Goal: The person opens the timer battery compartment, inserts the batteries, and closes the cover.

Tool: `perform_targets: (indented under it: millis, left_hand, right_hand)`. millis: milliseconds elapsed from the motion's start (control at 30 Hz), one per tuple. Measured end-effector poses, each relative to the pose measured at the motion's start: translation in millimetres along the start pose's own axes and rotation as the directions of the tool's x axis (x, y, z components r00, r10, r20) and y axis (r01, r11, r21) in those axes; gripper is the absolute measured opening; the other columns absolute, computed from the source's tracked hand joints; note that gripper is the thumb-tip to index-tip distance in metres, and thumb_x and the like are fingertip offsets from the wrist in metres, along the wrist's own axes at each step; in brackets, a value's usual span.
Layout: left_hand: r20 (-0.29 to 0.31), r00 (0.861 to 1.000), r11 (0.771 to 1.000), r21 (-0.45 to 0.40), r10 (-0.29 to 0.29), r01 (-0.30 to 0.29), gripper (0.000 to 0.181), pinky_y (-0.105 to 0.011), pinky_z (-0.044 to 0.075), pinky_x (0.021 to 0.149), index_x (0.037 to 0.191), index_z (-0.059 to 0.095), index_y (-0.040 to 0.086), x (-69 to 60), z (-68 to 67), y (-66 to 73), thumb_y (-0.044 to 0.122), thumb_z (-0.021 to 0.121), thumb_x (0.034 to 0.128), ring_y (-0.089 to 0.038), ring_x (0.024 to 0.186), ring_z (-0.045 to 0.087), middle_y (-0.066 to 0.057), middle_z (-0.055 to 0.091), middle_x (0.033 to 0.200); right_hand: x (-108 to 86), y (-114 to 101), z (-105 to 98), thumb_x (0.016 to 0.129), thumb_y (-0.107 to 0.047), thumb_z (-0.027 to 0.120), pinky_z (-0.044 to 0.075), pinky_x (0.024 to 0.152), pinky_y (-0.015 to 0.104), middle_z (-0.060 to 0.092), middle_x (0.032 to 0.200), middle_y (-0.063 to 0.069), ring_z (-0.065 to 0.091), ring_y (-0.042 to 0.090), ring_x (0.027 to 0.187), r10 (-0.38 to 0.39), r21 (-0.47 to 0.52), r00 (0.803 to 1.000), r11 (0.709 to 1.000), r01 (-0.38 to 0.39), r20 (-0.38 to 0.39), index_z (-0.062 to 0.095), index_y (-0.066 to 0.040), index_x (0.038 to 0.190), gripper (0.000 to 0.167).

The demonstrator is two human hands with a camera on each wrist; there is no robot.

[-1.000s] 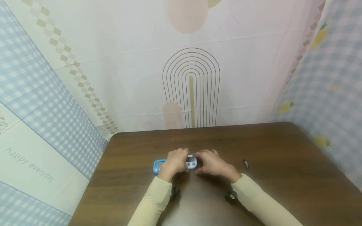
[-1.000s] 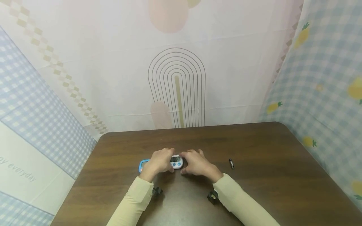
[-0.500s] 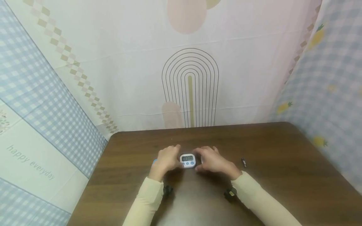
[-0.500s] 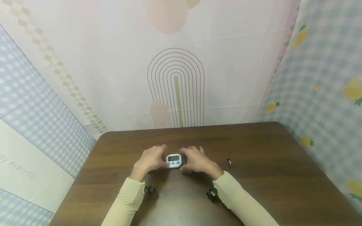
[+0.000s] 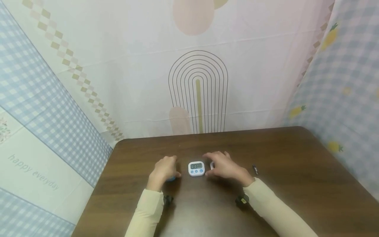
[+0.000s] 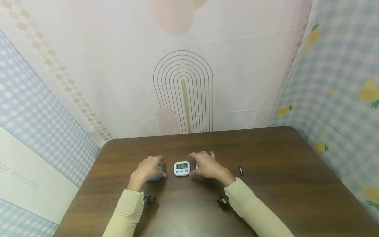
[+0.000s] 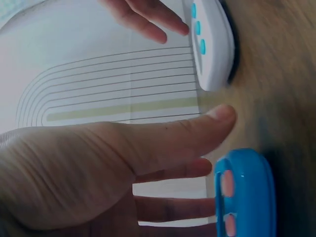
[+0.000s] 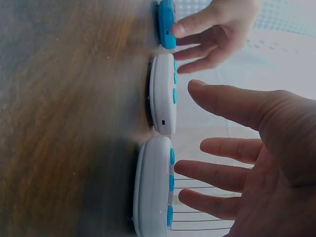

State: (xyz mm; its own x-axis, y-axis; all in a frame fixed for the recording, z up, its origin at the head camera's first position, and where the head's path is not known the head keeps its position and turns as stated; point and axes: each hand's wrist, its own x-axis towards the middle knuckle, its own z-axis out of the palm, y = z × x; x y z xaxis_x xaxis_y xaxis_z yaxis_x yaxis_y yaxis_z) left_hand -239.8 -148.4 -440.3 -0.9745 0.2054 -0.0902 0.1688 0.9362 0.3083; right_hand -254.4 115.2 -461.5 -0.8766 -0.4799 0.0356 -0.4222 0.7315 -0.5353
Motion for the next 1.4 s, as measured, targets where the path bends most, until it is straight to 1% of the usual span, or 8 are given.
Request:
perform_targets:
  millis: [300,633,800,933,1067,1267,1367,1400]
  left_hand:
    - [0.027,1.000,1.000,0.003,-0.015,0.015,0.057,-0.054,0.059,0.096,0.118,0.068,-0.003,3.7,7.2,-1.8,0.014,0.098,0.0719,-0.045,0.106,0.072,-0.024,0.074,0.112]
    - [-0.006,1.000,0.996,0.084,-0.008,0.009,0.045,-0.050,0.061,0.075,0.109,0.070,0.003,4.8,5.4,0.1,0.018,0.094,0.0748,-0.033,0.086,0.069,-0.012,0.072,0.094]
    - [-0.049,0.998,0.999,-0.006,0.049,-0.049,0.044,-0.045,0.059,0.075,0.117,0.068,0.002,4.7,1.8,5.2,0.019,0.088,0.0816,-0.029,0.087,0.065,-0.011,0.069,0.096]
    - [-0.109,0.986,0.985,-0.105,0.125,-0.136,0.037,-0.035,0.053,0.069,0.114,0.069,0.002,5.5,-0.4,13.6,0.017,0.085,0.0847,-0.022,0.079,0.058,-0.007,0.063,0.090]
    - [-0.169,0.970,0.968,-0.149,0.174,-0.200,0.039,-0.036,0.056,0.075,0.118,0.070,0.002,5.0,-0.5,25.1,0.017,0.085,0.0858,-0.022,0.084,0.061,-0.008,0.067,0.098]
    - [-0.212,0.958,0.955,-0.186,0.192,-0.232,0.042,-0.041,0.059,0.082,0.124,0.071,0.004,4.1,3.5,40.1,0.021,0.085,0.0879,-0.026,0.096,0.064,-0.013,0.071,0.114]
    - [-0.260,0.944,0.944,-0.203,0.205,-0.261,0.042,-0.042,0.061,0.085,0.126,0.070,0.005,3.3,5.5,46.8,0.024,0.084,0.0909,-0.027,0.101,0.066,-0.014,0.071,0.117]
    - [-0.279,0.937,0.939,-0.212,0.209,-0.272,0.042,-0.042,0.062,0.086,0.127,0.069,0.005,3.1,6.0,48.9,0.025,0.083,0.0919,-0.028,0.103,0.066,-0.014,0.071,0.119]
  right_hand:
    - [-0.1,2,0,0.083,-0.023,0.092,0.017,0.118,0.082,0.070,0.139,0.009,0.060,0.034,0.134,0.008,0.014,1.000,1.000,-0.008,0.006,0.065,-0.010,0.141,0.066]
    - [1.8,0,-2,0.083,-0.023,0.092,0.015,0.118,0.083,0.070,0.140,0.009,0.060,0.034,0.135,0.011,0.019,1.000,1.000,-0.011,0.003,0.066,-0.011,0.140,0.064]
    - [2.6,-1,-2,0.084,-0.023,0.091,0.015,0.118,0.083,0.069,0.141,0.009,0.060,0.034,0.136,0.011,0.017,1.000,1.000,-0.011,0.001,0.066,-0.011,0.140,0.063]
    - [3.3,0,-2,0.087,-0.023,0.088,0.019,0.118,0.081,0.070,0.139,0.010,0.061,0.034,0.134,-0.013,0.035,1.000,0.999,0.014,-0.017,0.066,-0.009,0.140,0.059]
    - [4.3,0,-2,0.090,-0.022,0.085,0.026,0.117,0.075,0.072,0.136,0.011,0.065,0.034,0.128,-0.046,0.077,0.998,0.996,0.049,-0.038,0.066,-0.007,0.139,0.055]
    - [5.3,1,-2,0.088,-0.019,0.088,0.018,0.119,0.081,0.073,0.133,0.013,0.067,0.035,0.126,-0.094,0.136,0.993,0.985,0.104,-0.074,0.066,-0.005,0.137,0.055]
    - [5.7,1,-3,0.088,-0.018,0.088,0.020,0.117,0.081,0.073,0.133,0.013,0.067,0.037,0.125,-0.127,0.167,0.986,0.975,0.144,-0.110,0.067,-0.004,0.136,0.054]
    - [5.8,1,-4,0.088,-0.017,0.087,0.025,0.118,0.078,0.073,0.133,0.012,0.068,0.036,0.124,-0.130,0.190,0.984,0.970,0.150,-0.118,0.067,-0.005,0.135,0.053]
